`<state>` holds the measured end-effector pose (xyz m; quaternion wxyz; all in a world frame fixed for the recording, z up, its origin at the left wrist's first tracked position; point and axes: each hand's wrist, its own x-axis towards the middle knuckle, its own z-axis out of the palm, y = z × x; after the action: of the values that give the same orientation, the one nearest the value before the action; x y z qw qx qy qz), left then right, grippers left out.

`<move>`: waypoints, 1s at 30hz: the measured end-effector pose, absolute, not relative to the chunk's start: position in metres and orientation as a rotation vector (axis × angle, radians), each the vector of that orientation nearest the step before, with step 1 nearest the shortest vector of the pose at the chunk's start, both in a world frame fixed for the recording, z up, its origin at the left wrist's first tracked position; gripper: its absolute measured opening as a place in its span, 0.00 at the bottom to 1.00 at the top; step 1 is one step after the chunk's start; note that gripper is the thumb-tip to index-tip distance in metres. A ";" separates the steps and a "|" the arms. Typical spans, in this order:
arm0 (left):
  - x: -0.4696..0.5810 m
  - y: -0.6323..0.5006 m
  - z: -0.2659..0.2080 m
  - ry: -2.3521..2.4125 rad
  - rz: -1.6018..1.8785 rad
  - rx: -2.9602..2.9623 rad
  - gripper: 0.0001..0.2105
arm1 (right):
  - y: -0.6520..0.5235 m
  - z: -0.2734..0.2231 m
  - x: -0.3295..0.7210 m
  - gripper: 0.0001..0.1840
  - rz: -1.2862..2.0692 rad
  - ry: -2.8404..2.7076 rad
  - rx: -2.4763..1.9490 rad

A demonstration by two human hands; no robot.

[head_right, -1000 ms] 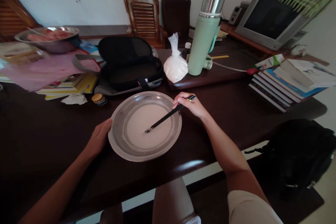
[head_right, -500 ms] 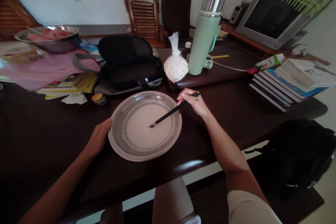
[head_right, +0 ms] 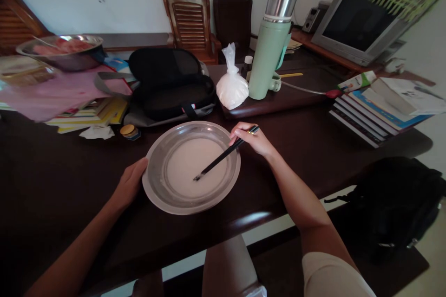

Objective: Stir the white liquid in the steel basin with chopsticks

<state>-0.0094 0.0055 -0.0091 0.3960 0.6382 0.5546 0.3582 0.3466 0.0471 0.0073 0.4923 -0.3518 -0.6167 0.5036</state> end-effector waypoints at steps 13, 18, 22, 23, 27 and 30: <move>-0.009 0.006 -0.008 1.425 0.901 1.630 0.22 | 0.047 0.006 0.344 0.18 1.199 -1.501 -0.901; -0.008 0.005 -0.007 1.428 0.901 1.624 0.22 | 0.047 0.007 0.346 0.20 1.161 -1.479 -0.909; -0.008 0.005 -0.007 1.420 0.901 1.626 0.23 | 0.047 0.008 0.344 0.18 1.155 -1.499 -0.902; -0.009 0.006 -0.008 1.410 0.902 1.625 0.23 | 0.048 0.008 0.344 0.18 1.118 -1.473 -0.919; -0.009 0.006 -0.009 1.380 0.919 1.630 0.22 | 0.048 0.009 0.342 0.21 1.072 -1.388 -0.963; -0.009 0.006 -0.008 1.406 0.909 1.627 0.23 | 0.048 0.009 0.342 0.22 1.154 -1.450 -0.956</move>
<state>-0.0093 0.0056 -0.0078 0.3926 0.6411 0.5538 0.3581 0.3419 0.0476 0.0088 0.5038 -0.3958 -0.6007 0.4782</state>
